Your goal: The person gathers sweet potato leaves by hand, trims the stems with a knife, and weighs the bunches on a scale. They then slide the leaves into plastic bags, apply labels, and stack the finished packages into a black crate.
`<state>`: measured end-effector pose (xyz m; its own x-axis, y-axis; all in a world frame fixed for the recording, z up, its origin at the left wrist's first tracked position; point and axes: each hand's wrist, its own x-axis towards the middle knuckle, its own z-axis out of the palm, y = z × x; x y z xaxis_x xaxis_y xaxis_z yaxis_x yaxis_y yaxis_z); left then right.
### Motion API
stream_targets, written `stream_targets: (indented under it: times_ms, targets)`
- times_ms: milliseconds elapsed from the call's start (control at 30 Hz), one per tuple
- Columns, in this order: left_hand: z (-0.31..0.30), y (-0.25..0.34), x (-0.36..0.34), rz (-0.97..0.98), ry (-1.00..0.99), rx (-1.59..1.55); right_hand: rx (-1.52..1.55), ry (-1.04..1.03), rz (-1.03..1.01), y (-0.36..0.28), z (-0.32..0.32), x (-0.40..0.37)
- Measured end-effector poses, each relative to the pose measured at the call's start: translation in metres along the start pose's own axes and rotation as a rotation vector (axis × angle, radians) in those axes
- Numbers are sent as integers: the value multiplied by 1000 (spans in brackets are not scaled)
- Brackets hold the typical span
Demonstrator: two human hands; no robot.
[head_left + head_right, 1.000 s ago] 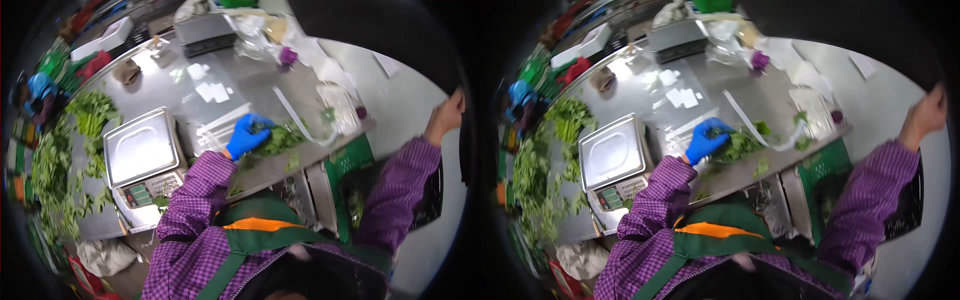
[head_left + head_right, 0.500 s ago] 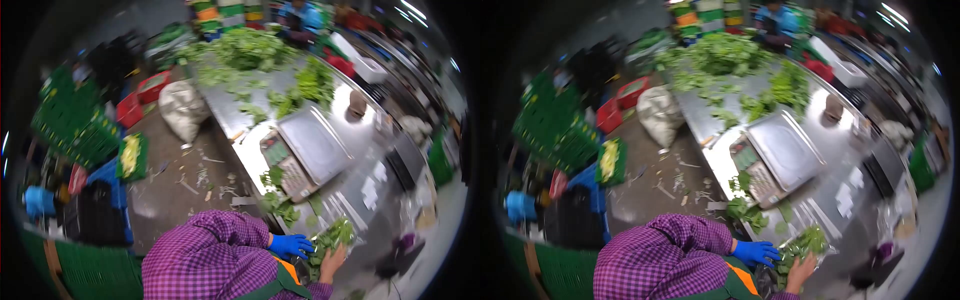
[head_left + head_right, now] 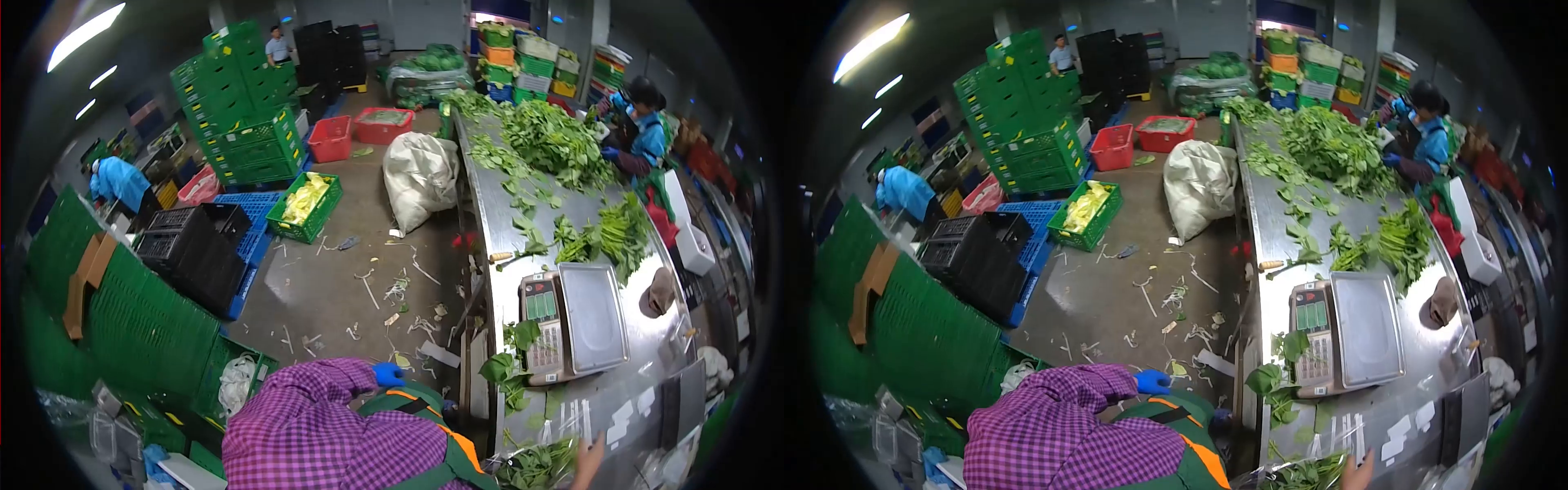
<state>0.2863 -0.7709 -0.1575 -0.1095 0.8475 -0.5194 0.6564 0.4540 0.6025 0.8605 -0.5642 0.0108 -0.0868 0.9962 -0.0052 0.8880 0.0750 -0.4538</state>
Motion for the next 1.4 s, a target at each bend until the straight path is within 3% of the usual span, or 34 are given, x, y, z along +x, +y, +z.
stream_targets:
  times_ms: [67, 133, 200, 267, 333, 367, 400, 467, 500, 667, 767, 900, 967, 1067, 1133, 1233, 1367, 1400]
  targets:
    - [-7, -46, -17, -172, 36, -79, 166, 53, -98, -18, -26, 53]
    - [-12, -86, -27, -314, 102, -83, 227, 70, -71, -15, -54, 124]
    - [-8, -124, -37, -335, 245, -181, 369, 128, 38, -13, -82, 194]
    - [-6, -132, -50, -396, 324, -224, 310, 236, 110, -28, -120, 243]
    - [-7, -128, -66, -466, 394, -259, 215, 383, -9, -39, -153, 277]
    - [-7, -123, -73, -491, 396, -272, 9, 540, -95, 37, -156, 358]
    - [-6, -123, -76, -515, 396, -282, 9, 542, -111, 25, -162, 364]
    - [13, -134, -73, -544, 377, -326, -279, 620, -121, -11, -186, 357]
    - [26, -140, -70, -557, 402, -341, -202, 435, 14, -97, -204, 297]
    - [56, -135, -64, -580, 401, -362, -224, 499, -45, -97, -210, 344]
    - [53, -128, -58, -615, 224, -480, -248, 545, -132, -97, -208, 358]
    - [41, -126, -50, -584, 179, -315, -240, 476, -138, -136, -212, 335]
    - [39, -124, -46, -597, 151, -282, -230, 458, -137, -127, -210, 340]
    - [45, -128, -43, -576, 288, -400, -241, 496, -161, -106, -206, 358]
    - [48, -127, -40, -556, 343, -400, -234, 445, -69, -124, -207, 339]
    - [45, -121, -39, -570, 302, -528, -166, 490, -149, -84, -197, 374]
    - [38, -112, -38, -617, 273, -512, -190, 435, -104, -96, -190, 364]
    - [45, -119, -30, -583, 356, -485, -191, 426, -133, -93, -186, 368]
